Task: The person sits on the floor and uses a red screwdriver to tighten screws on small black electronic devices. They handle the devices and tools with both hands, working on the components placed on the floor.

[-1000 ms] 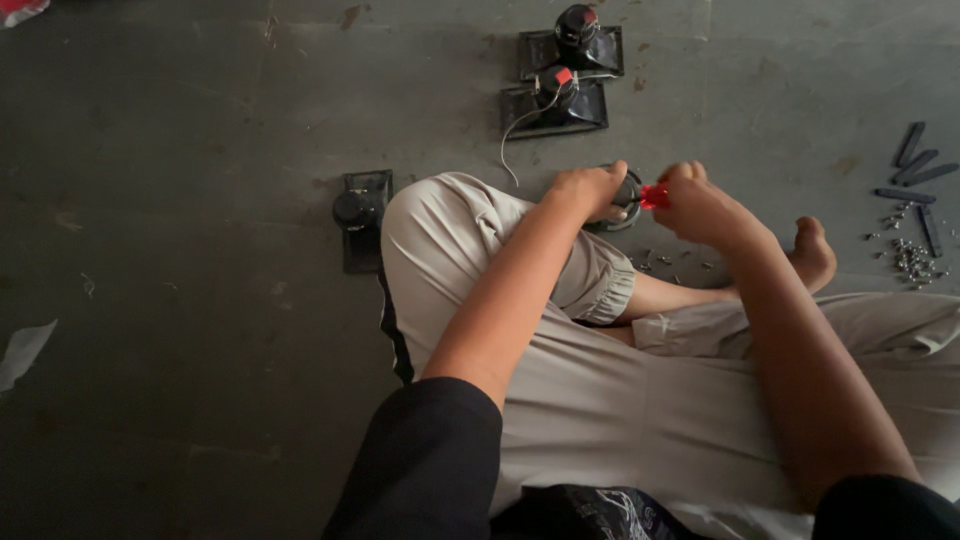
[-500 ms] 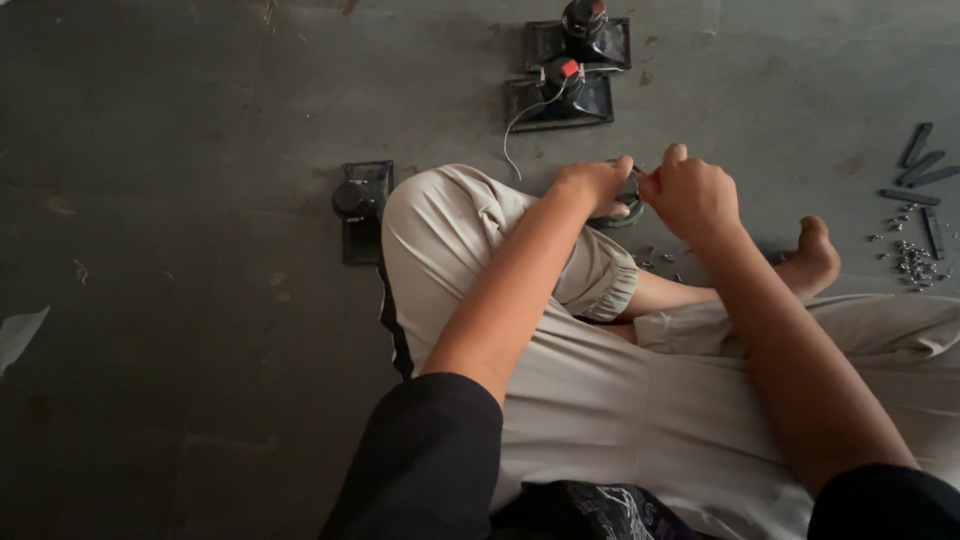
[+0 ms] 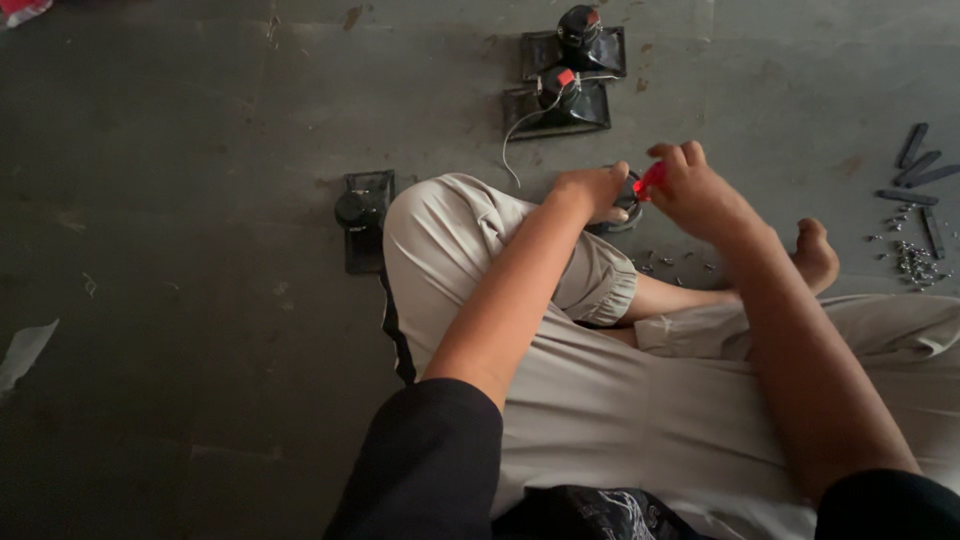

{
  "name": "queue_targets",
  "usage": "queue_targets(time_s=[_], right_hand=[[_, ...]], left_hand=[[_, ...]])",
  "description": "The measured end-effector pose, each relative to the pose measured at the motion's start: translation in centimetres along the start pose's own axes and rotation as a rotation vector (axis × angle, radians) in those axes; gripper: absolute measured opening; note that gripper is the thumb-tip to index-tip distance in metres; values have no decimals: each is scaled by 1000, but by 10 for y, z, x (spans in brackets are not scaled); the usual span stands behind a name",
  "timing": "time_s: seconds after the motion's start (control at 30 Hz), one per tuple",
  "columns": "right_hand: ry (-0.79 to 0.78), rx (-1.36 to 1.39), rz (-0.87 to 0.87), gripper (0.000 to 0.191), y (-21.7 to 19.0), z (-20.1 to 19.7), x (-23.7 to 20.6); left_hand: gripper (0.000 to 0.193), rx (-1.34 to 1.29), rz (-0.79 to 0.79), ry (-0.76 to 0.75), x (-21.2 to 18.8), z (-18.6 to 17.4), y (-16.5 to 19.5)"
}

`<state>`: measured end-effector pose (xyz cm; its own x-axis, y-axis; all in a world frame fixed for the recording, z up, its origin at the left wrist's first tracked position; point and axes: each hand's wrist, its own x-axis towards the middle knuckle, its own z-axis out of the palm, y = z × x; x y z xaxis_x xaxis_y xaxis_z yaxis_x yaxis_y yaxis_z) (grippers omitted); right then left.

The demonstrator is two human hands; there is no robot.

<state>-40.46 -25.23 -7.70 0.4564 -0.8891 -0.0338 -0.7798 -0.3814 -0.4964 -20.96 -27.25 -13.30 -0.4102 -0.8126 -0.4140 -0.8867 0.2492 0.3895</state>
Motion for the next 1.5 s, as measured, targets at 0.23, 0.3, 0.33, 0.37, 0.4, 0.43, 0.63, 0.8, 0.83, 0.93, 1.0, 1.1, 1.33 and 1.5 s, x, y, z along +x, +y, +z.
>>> queue_targets(time_s=[0.23, 0.3, 0.33, 0.37, 0.4, 0.43, 0.63, 0.8, 0.83, 0.93, 1.0, 1.1, 1.33, 1.5], right_hand=[[-13, -205, 91, 54, -17, -19, 1], [-4, -260, 161, 55, -18, -17, 2], [14, -276, 185, 54, -17, -15, 3], [33, -293, 209, 53, -16, -13, 4], [13, -301, 237, 53, -14, -10, 4], [-9, -309, 265, 52, -13, -7, 3], [88, -178, -47, 33, -18, 10, 0], [-50, -87, 24, 34, -17, 4, 2], [-59, -108, -19, 33, -14, 1, 3], [-141, -120, 46, 51, -10, -2, 6], [-152, -130, 52, 54, -9, -4, 7], [-126, -195, 8, 39, -12, -10, 6], [-146, -546, 214, 57, -39, 2, 9], [-49, -354, 359, 54, -22, 7, 13]], left_hand=[[70, -3, 12, 38, -3, 0, 2], [69, 6, -4, 22, -2, 0, 2], [70, 9, -12, 14, -1, 0, 2], [71, 12, -19, 6, 0, 0, 2], [71, 15, -26, -2, 1, -1, 2], [71, 23, -34, -8, 2, 0, 1], [74, 23, -21, -23, 7, 3, -1], [74, 7, -14, -50, 7, 0, -3], [73, 4, -26, -47, 6, -1, -1], [71, 6, -46, -37, 2, -3, 2], [73, 23, -38, -25, 0, -3, 3], [72, 10, -33, -3, -3, -4, 3], [74, 26, -30, -21, 3, -1, 4], [74, 25, -49, -7, 4, 3, 2]])
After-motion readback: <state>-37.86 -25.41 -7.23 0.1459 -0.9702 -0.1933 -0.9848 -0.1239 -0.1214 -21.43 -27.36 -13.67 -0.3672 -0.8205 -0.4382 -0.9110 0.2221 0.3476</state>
